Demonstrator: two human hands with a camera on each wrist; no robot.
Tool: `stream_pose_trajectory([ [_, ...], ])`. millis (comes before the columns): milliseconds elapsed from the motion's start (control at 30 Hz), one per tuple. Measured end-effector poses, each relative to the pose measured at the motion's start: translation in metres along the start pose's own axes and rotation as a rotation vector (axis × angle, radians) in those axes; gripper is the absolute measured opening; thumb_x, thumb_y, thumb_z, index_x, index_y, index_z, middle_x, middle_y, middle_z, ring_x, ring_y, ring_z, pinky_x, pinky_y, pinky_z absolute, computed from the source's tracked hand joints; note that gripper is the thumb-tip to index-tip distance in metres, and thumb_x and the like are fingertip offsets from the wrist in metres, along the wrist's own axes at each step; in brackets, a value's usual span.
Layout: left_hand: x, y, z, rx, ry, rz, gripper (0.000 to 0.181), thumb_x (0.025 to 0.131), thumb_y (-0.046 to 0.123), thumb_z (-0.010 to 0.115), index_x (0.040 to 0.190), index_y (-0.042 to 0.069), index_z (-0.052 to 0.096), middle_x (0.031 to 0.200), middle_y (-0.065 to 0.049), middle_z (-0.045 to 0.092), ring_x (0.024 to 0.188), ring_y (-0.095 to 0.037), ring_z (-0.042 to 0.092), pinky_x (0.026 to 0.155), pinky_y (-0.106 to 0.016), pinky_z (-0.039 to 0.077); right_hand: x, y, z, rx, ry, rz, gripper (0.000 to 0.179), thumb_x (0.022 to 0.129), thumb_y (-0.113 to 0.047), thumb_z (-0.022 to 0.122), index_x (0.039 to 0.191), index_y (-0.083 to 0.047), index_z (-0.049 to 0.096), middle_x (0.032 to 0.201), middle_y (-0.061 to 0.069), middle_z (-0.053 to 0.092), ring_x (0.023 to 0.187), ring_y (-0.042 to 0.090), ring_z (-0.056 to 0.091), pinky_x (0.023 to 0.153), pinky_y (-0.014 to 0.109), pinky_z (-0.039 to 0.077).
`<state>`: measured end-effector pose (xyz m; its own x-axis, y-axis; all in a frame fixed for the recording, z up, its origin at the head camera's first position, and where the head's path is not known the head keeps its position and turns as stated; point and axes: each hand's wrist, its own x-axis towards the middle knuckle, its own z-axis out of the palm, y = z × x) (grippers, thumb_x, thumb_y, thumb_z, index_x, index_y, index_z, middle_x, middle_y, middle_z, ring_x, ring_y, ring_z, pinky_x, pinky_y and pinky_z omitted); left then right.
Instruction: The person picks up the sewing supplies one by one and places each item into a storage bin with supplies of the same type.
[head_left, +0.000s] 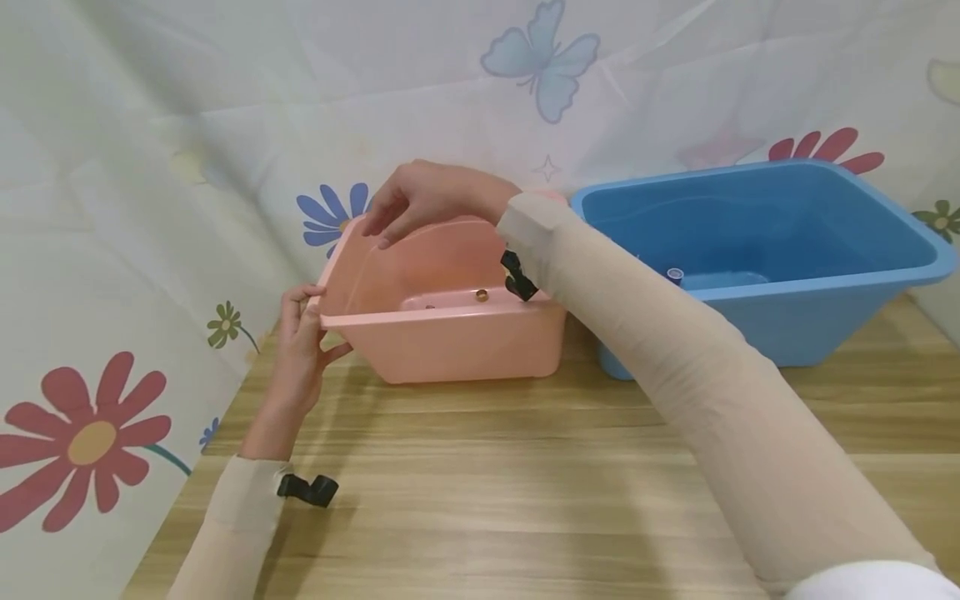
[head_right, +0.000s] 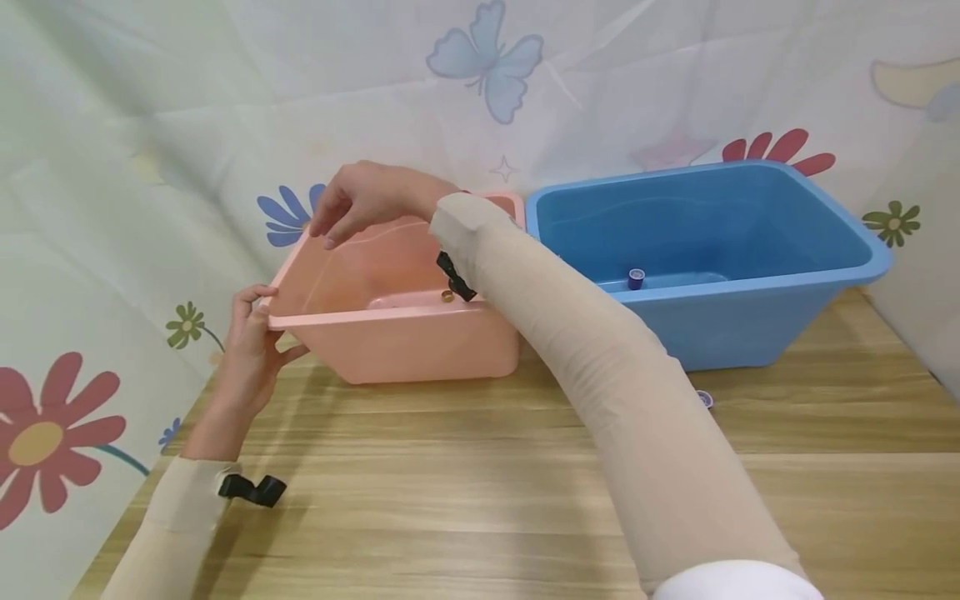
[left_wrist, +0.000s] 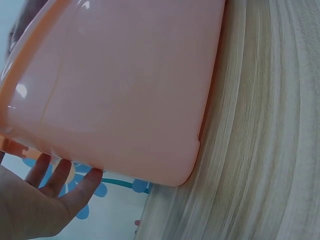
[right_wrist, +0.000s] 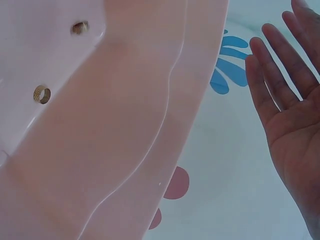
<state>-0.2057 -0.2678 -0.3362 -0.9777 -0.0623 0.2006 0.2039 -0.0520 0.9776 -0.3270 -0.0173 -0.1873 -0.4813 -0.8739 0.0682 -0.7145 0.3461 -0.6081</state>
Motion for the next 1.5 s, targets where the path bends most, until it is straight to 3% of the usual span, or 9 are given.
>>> stream_pose_trajectory([
  [100, 0.001, 0.000, 0.001, -0.005, 0.001, -0.005, 0.018, 0.103, 0.026, 0.049, 0.121, 0.027, 0.042, 0.136, -0.005, 0.045, 0.124, -0.029, 0.051, 0.078, -0.038, 0.059, -0.003, -0.002, -0.001, 0.023, -0.006, 0.022, 0.032, 0.092, -0.028, 0.078, 0.123, -0.018, 0.074, 0.119, -0.001, 0.073, 0.109, 0.010, 0.067, 0.097, 0.026, 0.052],
  [400, -0.003, 0.001, 0.001, -0.001, 0.010, -0.016, 0.019, 0.102, 0.024, 0.047, 0.120, 0.027, 0.042, 0.136, -0.004, 0.045, 0.124, -0.028, 0.051, 0.078, -0.037, 0.059, -0.008, -0.008, 0.002, -0.034, -0.077, -0.049, 0.030, 0.095, -0.024, 0.074, 0.123, -0.013, 0.073, 0.121, 0.001, 0.072, 0.109, 0.008, 0.067, 0.095, 0.024, 0.053],
  [600, -0.003, 0.000, 0.002, -0.014, 0.004, -0.018, 0.018, 0.104, 0.024, 0.048, 0.120, 0.027, 0.042, 0.137, -0.004, 0.045, 0.123, -0.027, 0.052, 0.078, -0.037, 0.059, -0.031, -0.021, 0.000, -0.135, -0.084, -0.100, 0.028, 0.097, -0.028, 0.072, 0.123, -0.018, 0.072, 0.116, -0.009, 0.072, 0.105, 0.001, 0.066, 0.098, 0.024, 0.050],
  [733, 0.000, 0.000, 0.004, -0.015, -0.007, -0.002, 0.018, 0.104, 0.025, 0.048, 0.121, 0.026, 0.042, 0.138, -0.006, 0.044, 0.123, -0.028, 0.051, 0.078, -0.038, 0.059, -0.057, -0.028, -0.005, -0.217, -0.030, -0.101, 0.028, 0.099, -0.032, 0.068, 0.124, -0.021, 0.072, 0.115, -0.012, 0.073, 0.105, -0.002, 0.065, 0.098, 0.025, 0.050],
  [1033, 0.002, -0.001, 0.003, 0.009, -0.042, 0.001, 0.019, 0.105, 0.027, 0.048, 0.124, 0.026, 0.041, 0.136, -0.007, 0.045, 0.124, -0.029, 0.051, 0.079, -0.039, 0.058, -0.122, -0.036, 0.000, -0.273, 0.130, -0.056, 0.030, 0.101, -0.031, 0.065, 0.128, -0.020, 0.069, 0.121, -0.006, 0.072, 0.109, 0.003, 0.066, 0.095, 0.030, 0.053],
  [1300, 0.003, 0.001, -0.006, -0.014, -0.018, -0.025, 0.020, 0.103, 0.026, 0.049, 0.122, 0.027, 0.041, 0.136, -0.002, 0.046, 0.123, -0.025, 0.052, 0.079, -0.038, 0.059, -0.161, -0.044, 0.011, -0.218, 0.255, -0.013, 0.026, 0.100, -0.026, 0.067, 0.125, -0.021, 0.072, 0.114, -0.009, 0.074, 0.103, 0.002, 0.068, 0.091, 0.028, 0.054],
  [1500, 0.003, -0.001, -0.008, -0.033, -0.022, -0.013, 0.020, 0.104, 0.026, 0.050, 0.122, 0.026, 0.041, 0.135, -0.002, 0.046, 0.119, -0.024, 0.054, 0.078, -0.038, 0.059, -0.186, -0.041, 0.018, -0.203, 0.319, 0.028, 0.023, 0.099, -0.023, 0.069, 0.121, -0.019, 0.075, 0.112, -0.007, 0.075, 0.101, 0.009, 0.071, 0.089, 0.033, 0.057],
])
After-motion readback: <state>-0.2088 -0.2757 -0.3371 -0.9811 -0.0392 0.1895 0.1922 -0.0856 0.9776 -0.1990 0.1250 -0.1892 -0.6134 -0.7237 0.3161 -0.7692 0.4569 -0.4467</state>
